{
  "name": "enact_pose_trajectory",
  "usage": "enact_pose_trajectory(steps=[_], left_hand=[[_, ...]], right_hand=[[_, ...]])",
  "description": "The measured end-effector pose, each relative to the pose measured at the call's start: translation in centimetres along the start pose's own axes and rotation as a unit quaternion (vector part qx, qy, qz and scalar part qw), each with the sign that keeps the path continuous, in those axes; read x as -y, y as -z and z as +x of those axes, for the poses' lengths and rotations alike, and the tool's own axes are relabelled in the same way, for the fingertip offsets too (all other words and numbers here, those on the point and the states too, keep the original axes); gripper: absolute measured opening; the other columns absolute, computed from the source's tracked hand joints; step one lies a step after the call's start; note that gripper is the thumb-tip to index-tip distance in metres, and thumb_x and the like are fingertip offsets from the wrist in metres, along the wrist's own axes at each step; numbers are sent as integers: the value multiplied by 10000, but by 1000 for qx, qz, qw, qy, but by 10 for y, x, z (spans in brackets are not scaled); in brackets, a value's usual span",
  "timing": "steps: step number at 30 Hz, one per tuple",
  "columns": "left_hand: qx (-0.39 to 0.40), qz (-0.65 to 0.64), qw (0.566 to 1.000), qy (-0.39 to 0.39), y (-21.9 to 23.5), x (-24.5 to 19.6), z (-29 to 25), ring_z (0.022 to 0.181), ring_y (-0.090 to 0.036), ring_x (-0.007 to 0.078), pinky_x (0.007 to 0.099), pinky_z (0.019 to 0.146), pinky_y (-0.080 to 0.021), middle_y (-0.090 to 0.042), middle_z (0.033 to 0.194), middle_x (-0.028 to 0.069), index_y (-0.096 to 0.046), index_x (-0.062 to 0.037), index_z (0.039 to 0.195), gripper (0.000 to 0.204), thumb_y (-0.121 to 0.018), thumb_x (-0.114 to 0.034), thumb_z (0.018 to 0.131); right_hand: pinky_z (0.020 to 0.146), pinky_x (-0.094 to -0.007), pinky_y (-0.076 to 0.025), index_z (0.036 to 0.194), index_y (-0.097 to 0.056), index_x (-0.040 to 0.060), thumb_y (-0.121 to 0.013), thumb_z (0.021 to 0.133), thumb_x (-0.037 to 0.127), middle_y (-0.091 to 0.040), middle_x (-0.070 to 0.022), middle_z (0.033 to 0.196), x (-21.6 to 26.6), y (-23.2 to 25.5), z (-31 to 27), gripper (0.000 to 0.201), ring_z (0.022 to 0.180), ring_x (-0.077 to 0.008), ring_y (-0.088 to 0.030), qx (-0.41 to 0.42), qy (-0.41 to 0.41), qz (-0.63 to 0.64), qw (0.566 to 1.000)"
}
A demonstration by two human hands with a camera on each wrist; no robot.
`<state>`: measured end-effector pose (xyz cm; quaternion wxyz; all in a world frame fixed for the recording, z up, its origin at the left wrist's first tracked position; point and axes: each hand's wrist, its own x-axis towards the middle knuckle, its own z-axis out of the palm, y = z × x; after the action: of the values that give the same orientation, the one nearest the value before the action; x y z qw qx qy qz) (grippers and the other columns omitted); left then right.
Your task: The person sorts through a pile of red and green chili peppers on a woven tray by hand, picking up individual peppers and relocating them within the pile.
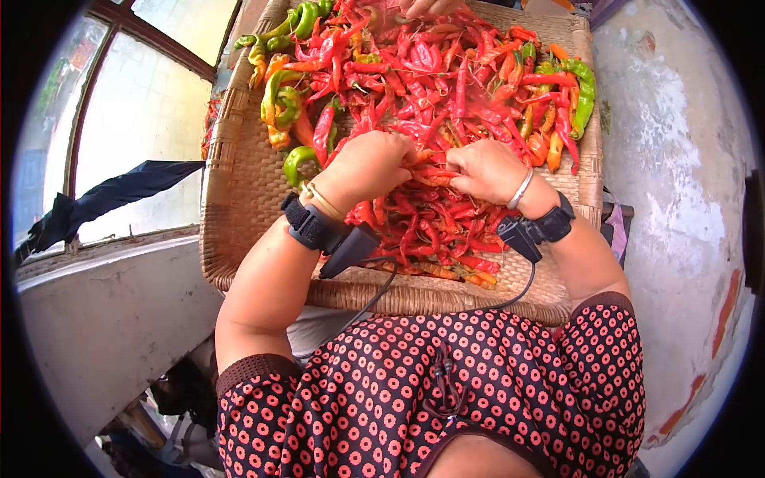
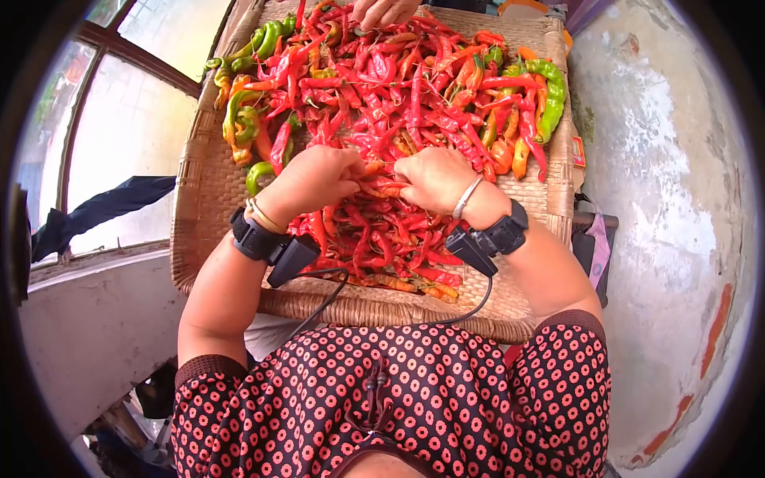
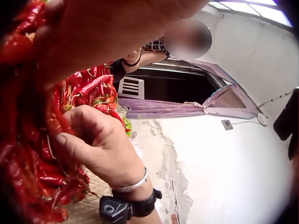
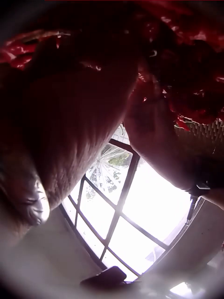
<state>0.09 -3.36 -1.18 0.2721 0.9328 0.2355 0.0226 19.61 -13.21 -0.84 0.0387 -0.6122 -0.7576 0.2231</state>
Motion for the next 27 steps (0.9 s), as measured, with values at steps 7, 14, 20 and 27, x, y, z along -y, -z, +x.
enact_pose_trajectory(steps=[7, 14, 20, 27], left_hand=[[-23, -226, 973, 44, 17, 15, 4, 626, -604, 161, 284, 602, -479, -620, 668, 75, -633, -19, 810, 119, -634, -124, 754], [-103, -466, 866, 151, 43, 7, 2, 582, -481, 28, 178, 535, -398, -549, 688, -53, -596, -66, 834, 57, -595, -120, 852], [-246, -608, 747, 109, 46, 26, 4, 621, -518, 45, 185, 547, -416, -596, 765, -3, -585, -47, 958, 139, -592, -133, 849], [-238, -396, 880, 114, 24, 17, 11, 681, -581, 122, 255, 601, -481, -631, 834, 53, -607, -11, 963, 176, -604, -109, 817]], right_hand=[[497, -180, -401, 898, -612, 42, -574, 838, 113, -583, 20, 716, -27, 25, -2, 101, 580, -34, -499, 100, -119, 490, 858], [504, -191, -440, 978, -612, 28, -579, 853, 158, -583, -4, 727, -49, 37, -3, 184, 547, -47, -527, -198, -110, 535, 814], [689, -326, -489, 992, -603, 36, -617, 794, 202, -621, -128, 815, -41, 31, -2, 259, 721, -261, -615, -336, -57, 71, 938], [637, -409, -472, 743, -610, 69, -668, 693, 314, -607, -109, 729, 10, 13, -8, 257, 722, -299, -607, 31, 96, 1, 995]])
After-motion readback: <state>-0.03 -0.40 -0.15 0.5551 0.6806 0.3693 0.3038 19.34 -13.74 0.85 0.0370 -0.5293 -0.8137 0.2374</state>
